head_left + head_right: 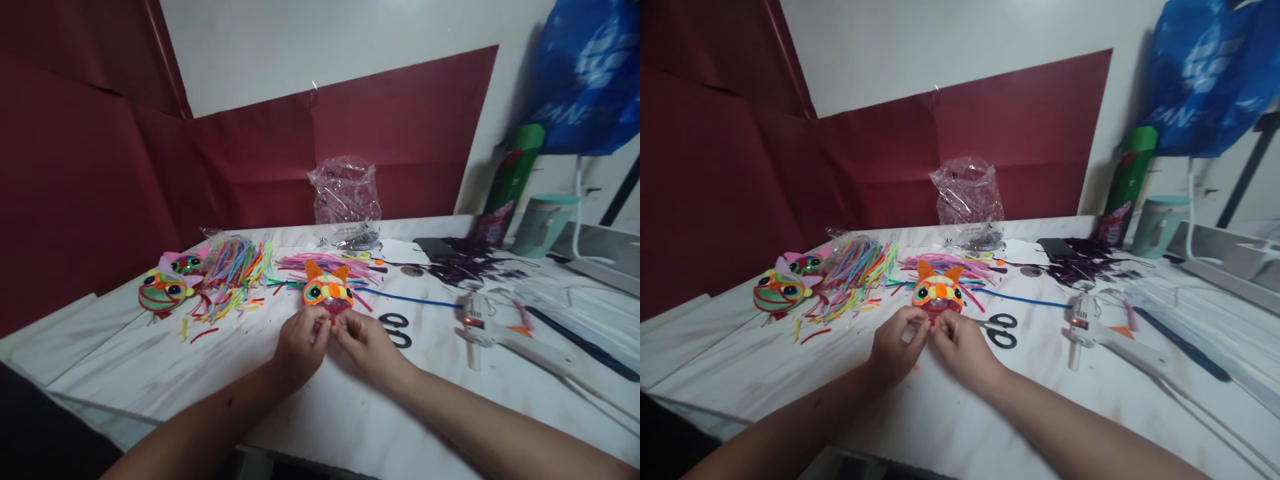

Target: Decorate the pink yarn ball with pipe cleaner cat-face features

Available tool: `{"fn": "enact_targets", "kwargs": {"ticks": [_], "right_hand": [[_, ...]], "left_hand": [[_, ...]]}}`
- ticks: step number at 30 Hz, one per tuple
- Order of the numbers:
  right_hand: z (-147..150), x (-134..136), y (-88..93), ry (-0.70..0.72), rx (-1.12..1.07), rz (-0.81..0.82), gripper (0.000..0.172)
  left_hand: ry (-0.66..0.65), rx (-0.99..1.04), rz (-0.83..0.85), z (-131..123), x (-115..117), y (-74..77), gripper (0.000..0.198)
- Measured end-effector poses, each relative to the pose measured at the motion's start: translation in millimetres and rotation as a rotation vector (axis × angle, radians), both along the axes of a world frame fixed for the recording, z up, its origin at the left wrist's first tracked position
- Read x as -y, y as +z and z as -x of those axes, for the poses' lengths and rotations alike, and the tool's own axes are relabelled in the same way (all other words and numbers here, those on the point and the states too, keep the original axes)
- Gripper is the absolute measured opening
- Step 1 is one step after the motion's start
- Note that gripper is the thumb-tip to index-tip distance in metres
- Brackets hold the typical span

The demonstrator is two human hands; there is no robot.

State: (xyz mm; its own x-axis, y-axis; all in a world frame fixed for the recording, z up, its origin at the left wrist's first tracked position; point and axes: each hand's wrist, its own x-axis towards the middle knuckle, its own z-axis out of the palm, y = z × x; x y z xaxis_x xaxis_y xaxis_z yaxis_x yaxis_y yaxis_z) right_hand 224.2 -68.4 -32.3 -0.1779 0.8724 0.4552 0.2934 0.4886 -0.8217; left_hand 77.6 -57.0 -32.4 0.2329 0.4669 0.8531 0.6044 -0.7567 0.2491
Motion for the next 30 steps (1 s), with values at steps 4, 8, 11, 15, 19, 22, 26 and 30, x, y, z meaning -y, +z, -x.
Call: {"fn": "enact_targets", "kwargs": {"ticks": [4, 8, 11, 15, 19, 22, 26, 30], "right_hand": [[0, 2, 1.9, -0.018, 0.043, -0.020, 0.024], [-5, -3, 2.7, -0.044, -0.011, 0.024, 0.023], [-12, -13, 1.1, -0.041, -0.035, 0.077, 0.023], [-20, -27, -3.7, -0.046, -0.007, 0.103, 0.026], [-21, -33, -8.0, -0.040, 0.012, 0.093, 0.025], [-19, -34, -9.0, -0.037, 0.016, 0.091, 0.023], [-18, -35, -6.6, -0.034, 0.008, 0.099, 0.023], [-18, -33, -3.1, -0.036, 0.002, 0.109, 0.023]], "left_hand": [[-0.006, 0.111, 0.164, -3, -1, -0.7, 0.006], [-0.080, 0.214, 0.271, 4, -12, 0.5, 0.009], [-0.053, 0.248, 0.207, 12, -27, 3.0, 0.014], [-0.016, 0.317, 0.386, 18, -43, 1.8, 0.025], [-0.042, 0.486, 0.717, 17, -53, -0.7, 0.047], [-0.118, 0.505, 0.792, 14, -60, 6.4, 0.058], [-0.321, 0.463, 0.810, 5, -64, 19.5, 0.078], [-0.399, 0.475, 0.942, -2, -58, 18.9, 0.094]]}}
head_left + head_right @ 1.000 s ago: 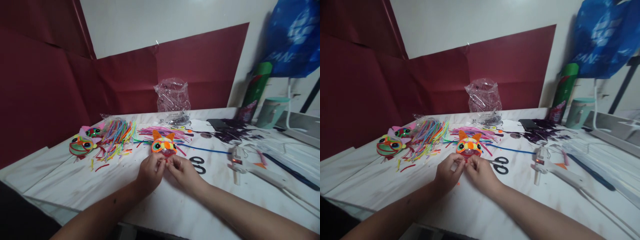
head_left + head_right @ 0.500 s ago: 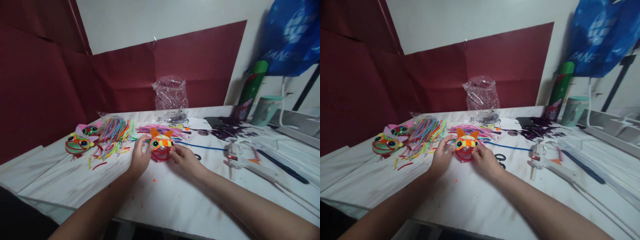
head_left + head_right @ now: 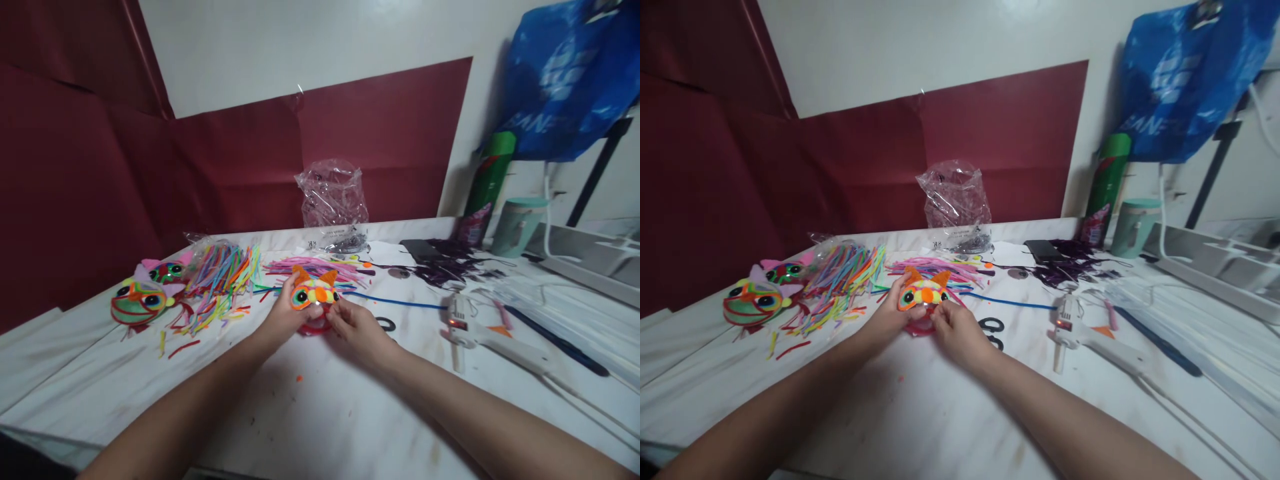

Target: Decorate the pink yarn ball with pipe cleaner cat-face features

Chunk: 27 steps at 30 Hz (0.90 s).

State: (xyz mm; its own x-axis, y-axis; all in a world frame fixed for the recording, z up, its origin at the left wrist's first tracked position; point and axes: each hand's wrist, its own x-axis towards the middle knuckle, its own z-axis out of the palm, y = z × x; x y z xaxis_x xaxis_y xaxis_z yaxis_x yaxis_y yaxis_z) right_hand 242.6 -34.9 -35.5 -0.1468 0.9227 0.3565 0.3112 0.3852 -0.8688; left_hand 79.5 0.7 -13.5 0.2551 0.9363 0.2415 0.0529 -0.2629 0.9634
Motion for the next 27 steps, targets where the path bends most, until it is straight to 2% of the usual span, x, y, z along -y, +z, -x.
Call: {"fn": "enact_targets", "kwargs": {"ticks": [9, 16, 22, 25, 27], "right_hand": [[4, 5, -3.1, 0.006, -0.051, 0.053, 0.024], [-2, -1, -3.6, -0.045, -0.148, 0.051, 0.024], [5, 8, -2.9, -0.056, -0.106, 0.018, 0.015], [7, 9, -4.6, -0.081, -0.102, 0.013, 0.015], [5, 7, -5.0, -0.093, -0.119, 0.016, 0.016]], "left_hand": [[-0.046, 0.007, -0.012, 4, 7, -8.7, 0.092], [-0.008, 0.013, -0.028, 12, 1, -12.2, 0.086], [0.003, -0.043, -0.026, 8, 8, -8.3, 0.089], [-0.006, -0.076, -0.047, 5, 8, -11.6, 0.092], [0.041, -0.066, -0.080, 5, 4, -14.6, 0.087]]}}
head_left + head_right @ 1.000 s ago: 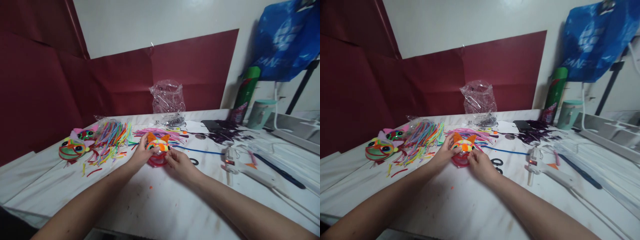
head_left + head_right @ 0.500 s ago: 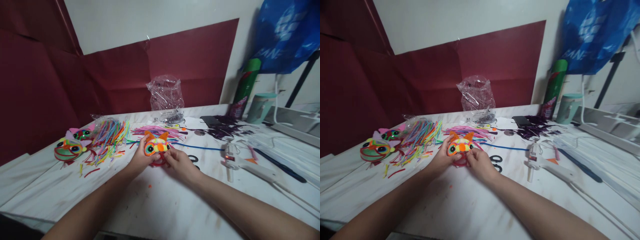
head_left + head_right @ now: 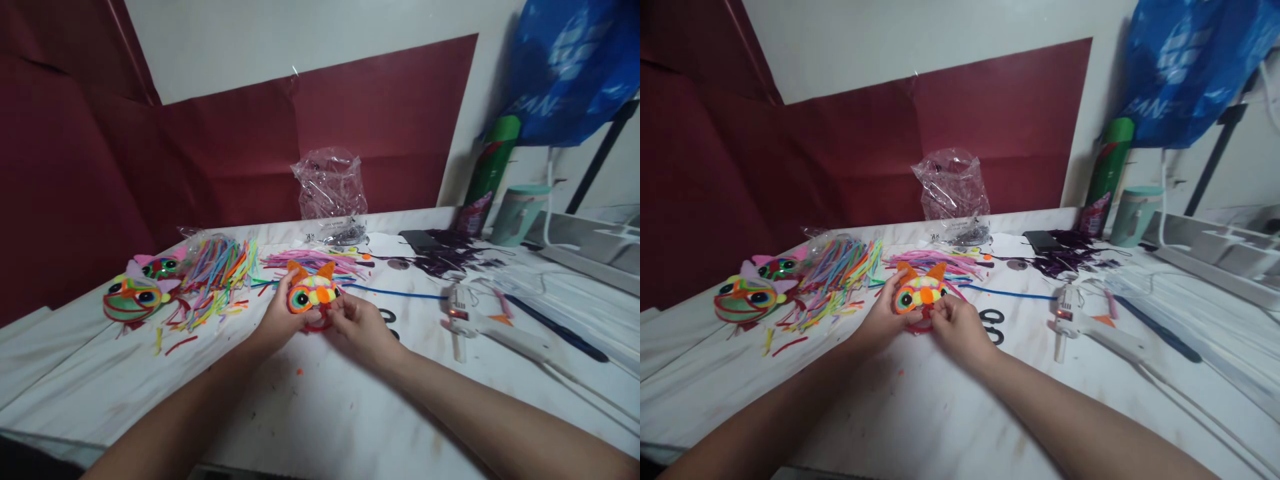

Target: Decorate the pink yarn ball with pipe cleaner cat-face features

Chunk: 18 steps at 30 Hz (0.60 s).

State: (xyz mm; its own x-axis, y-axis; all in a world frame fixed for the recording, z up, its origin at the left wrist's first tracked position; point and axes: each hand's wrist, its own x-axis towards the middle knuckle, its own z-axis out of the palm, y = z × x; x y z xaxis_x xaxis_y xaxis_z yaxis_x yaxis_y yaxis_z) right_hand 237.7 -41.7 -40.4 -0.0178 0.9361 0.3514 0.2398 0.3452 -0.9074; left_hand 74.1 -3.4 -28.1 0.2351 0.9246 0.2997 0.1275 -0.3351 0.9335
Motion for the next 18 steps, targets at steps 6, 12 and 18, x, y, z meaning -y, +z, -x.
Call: {"fn": "enact_targets", "kwargs": {"ticks": [6, 12, 18], "right_hand": [[-6, 3, 9.4, 0.000, -0.011, -0.052, 0.019], [-5, 17, 15.2, -0.001, 0.313, -0.290, 0.014], [-11, 15, 2.1, -0.010, 0.645, -0.647, 0.022]], "left_hand": [[0.420, -0.068, -0.561, 12, 6, 12.7, 0.021], [0.025, -0.283, -0.416, -1, 38, 27.8, 0.013], [-0.020, -0.573, -0.633, -1, 37, 13.4, 0.019]]}}
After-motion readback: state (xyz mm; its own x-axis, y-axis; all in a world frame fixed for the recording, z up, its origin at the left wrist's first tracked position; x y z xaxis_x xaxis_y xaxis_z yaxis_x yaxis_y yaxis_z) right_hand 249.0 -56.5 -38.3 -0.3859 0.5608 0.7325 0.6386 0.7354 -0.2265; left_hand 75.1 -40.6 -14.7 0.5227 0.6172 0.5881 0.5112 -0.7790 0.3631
